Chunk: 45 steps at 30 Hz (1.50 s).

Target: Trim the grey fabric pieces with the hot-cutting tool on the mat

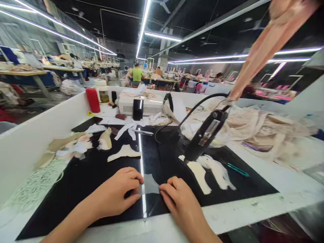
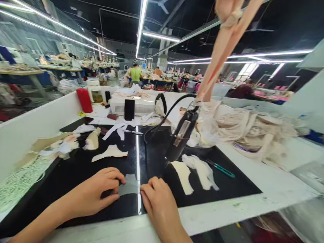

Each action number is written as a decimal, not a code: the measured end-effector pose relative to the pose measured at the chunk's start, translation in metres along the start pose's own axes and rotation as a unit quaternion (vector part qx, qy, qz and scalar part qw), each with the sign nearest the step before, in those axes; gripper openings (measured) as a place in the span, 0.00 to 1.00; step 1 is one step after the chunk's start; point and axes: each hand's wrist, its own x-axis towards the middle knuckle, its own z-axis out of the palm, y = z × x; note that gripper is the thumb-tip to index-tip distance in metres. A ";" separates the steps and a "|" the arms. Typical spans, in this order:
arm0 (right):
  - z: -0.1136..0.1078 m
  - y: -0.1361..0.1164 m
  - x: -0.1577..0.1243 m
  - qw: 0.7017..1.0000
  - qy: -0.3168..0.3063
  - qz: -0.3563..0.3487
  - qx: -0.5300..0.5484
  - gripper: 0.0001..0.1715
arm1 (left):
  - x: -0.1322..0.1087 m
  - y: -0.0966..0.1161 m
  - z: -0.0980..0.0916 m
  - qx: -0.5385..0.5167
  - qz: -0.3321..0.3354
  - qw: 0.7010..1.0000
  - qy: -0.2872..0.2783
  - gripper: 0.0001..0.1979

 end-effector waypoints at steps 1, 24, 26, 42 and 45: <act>-0.001 -0.001 -0.001 1.000 -0.001 0.001 -0.006 0.10 | -0.001 -0.003 -0.001 0.005 0.005 1.000 -0.003 0.11; -0.087 0.181 -0.017 0.941 0.056 0.259 -0.209 0.19 | -0.002 -0.042 -0.003 0.034 0.062 0.992 0.103 0.10; -0.080 0.183 -0.017 0.939 0.027 0.259 -0.223 0.19 | -0.002 -0.041 -0.002 0.031 0.057 0.993 0.103 0.11; -0.078 0.186 -0.015 0.928 -0.008 0.292 -0.231 0.19 | -0.002 -0.039 0.001 0.024 0.043 0.996 0.079 0.13; -0.076 0.186 -0.014 0.930 -0.005 0.291 -0.225 0.19 | -0.002 -0.037 0.001 0.016 0.041 0.995 0.084 0.14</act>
